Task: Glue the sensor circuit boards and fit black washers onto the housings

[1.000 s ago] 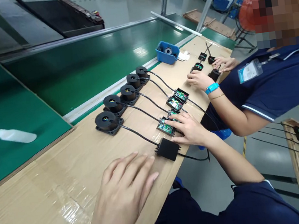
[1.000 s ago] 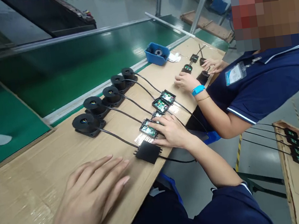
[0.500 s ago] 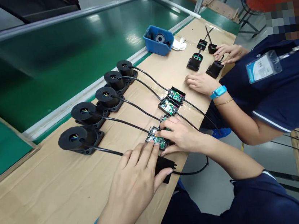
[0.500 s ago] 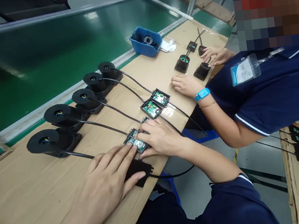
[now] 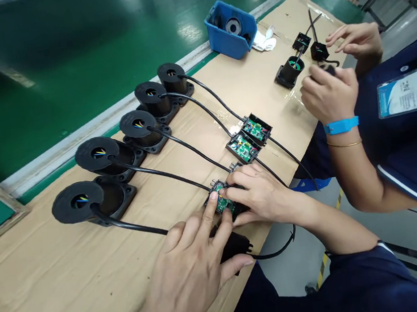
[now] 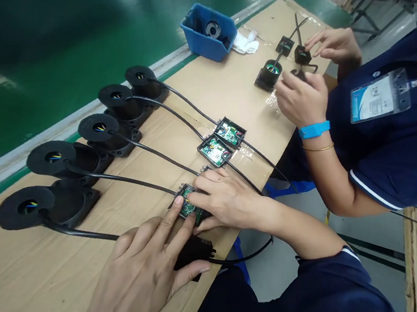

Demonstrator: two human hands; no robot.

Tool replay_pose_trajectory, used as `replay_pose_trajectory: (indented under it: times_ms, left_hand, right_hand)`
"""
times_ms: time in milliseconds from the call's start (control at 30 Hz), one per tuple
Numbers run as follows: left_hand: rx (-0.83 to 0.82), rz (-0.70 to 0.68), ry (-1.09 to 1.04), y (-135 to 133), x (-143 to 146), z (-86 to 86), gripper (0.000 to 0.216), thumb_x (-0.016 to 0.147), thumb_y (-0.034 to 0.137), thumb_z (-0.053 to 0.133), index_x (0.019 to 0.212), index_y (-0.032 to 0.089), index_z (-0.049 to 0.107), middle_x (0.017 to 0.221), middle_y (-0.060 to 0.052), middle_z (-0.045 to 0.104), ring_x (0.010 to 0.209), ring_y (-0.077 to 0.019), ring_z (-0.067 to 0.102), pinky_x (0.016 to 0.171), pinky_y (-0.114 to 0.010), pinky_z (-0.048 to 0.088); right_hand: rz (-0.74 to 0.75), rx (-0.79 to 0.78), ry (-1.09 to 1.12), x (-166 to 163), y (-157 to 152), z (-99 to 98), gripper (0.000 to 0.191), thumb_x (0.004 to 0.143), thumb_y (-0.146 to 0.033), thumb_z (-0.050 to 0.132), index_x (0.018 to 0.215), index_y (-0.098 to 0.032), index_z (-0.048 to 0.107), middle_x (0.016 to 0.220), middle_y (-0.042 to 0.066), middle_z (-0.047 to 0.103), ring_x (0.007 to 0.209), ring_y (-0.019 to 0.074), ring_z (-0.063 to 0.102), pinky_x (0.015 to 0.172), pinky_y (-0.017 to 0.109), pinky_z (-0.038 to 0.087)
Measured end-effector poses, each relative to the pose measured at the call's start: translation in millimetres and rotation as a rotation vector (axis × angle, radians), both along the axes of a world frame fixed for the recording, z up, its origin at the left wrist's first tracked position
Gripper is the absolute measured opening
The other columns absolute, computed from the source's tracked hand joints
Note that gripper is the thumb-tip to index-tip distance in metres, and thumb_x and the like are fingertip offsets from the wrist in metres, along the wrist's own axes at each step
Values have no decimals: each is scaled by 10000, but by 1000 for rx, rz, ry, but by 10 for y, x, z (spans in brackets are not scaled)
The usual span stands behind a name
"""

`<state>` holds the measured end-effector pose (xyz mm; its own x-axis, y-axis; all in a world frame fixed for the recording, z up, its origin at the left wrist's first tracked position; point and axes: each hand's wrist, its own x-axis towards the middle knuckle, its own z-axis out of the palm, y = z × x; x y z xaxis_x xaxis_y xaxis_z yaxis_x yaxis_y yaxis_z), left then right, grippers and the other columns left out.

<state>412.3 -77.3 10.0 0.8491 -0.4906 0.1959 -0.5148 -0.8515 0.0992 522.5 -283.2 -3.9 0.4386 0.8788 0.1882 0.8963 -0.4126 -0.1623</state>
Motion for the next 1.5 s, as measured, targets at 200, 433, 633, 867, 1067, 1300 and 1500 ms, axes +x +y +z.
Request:
replay_pose_trajectory:
  times_ms: [200,433,633,867,1067,1300,1500]
  left_hand:
    - [113,0,2,-68,20,53,751,816,809,616,1190,161,679,1360,-250,658,990,-330,602,805,-430,388]
    - [195,25,-9,-121,-7,98,755,841,819,564,1204,166,671,1391,-215,646,993,-314,582,806,-424,391]
    - [208,1,31,-113,53,63,742,834,855,519,1123,189,668,1477,-204,586,988,-315,584,760,-430,399]
    - [146,-5,88,-56,51,32,771,807,827,598,1211,174,657,1539,-201,533,1000,-338,597,803,-465,417]
    - [29,-52,62,-4,102,-14,846,754,846,634,1179,116,684,1505,-237,557,1004,-344,612,817,-453,416]
    - [-181,-60,-83,135,-357,176,515,1031,597,463,1274,191,666,1409,-98,676,1156,-290,638,905,-415,390]
    - [-309,50,-55,422,-888,126,248,1043,434,558,1106,253,717,1146,-1,805,1004,-227,700,830,-389,391]
  right_hand:
    - [-3,-5,32,-8,16,24,509,947,-665,575,1054,-178,678,1038,90,636,942,237,508,817,387,398]
    - [-29,36,27,-37,3,-26,534,952,-669,567,1134,-177,668,1057,77,668,1004,245,535,883,392,377]
    - [-24,20,27,-38,2,-8,580,947,-699,545,1116,-159,671,1063,88,687,1007,254,548,889,399,375]
    - [-83,77,65,-112,-13,-15,654,934,-728,531,1198,-145,662,1107,114,696,1031,262,582,925,411,371]
    - [-136,16,105,-165,-9,30,751,894,-794,507,1231,-135,635,1142,129,700,1054,288,579,946,419,370]
    - [-160,1,81,-202,-12,23,569,908,-697,612,1141,-180,669,1151,108,694,1049,271,582,960,414,366]
    - [-217,117,130,-410,-133,181,444,968,-481,665,1290,-178,629,1299,134,668,1200,280,580,1020,430,390]
